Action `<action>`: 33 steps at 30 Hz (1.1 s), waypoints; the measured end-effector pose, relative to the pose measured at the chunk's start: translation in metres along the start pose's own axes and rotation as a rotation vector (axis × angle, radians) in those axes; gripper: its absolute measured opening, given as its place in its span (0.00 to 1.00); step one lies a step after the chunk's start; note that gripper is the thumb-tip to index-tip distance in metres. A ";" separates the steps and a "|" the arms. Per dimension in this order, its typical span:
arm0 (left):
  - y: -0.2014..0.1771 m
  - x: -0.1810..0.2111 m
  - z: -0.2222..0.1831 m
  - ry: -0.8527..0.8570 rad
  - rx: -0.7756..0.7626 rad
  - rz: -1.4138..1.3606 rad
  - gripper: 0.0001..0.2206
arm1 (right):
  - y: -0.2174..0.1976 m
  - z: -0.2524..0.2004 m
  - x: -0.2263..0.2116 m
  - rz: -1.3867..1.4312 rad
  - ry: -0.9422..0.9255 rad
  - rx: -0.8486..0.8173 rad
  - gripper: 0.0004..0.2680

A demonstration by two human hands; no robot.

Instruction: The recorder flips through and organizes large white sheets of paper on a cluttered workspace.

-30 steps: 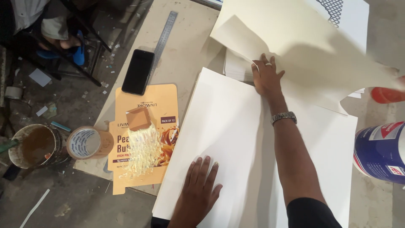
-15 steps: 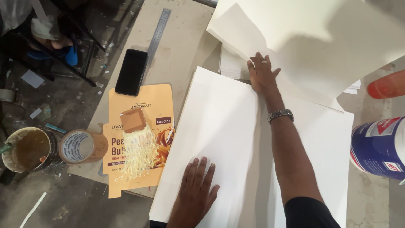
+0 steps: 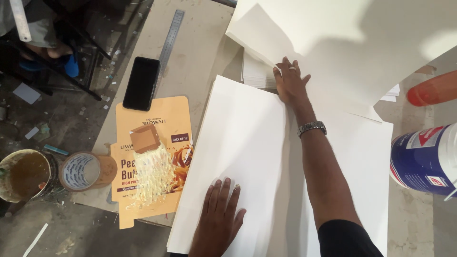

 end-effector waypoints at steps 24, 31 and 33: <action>-0.001 0.001 -0.001 0.011 0.004 0.011 0.32 | -0.010 -0.013 -0.017 0.046 0.006 -0.071 0.19; 0.000 0.001 0.000 0.008 -0.006 0.018 0.31 | -0.009 -0.010 -0.013 0.051 -0.023 -0.057 0.18; -0.002 0.001 0.001 0.009 -0.014 0.026 0.30 | -0.009 -0.010 -0.015 0.043 -0.023 -0.054 0.18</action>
Point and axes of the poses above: each hand's wrist, its own z-axis towards the middle knuckle, its own y-axis out of the palm, x = y × z, the point moved 3 cm from there along z, towards the middle knuckle, and after that the axes turned 11 degrees about z, right-handed, at the moved point
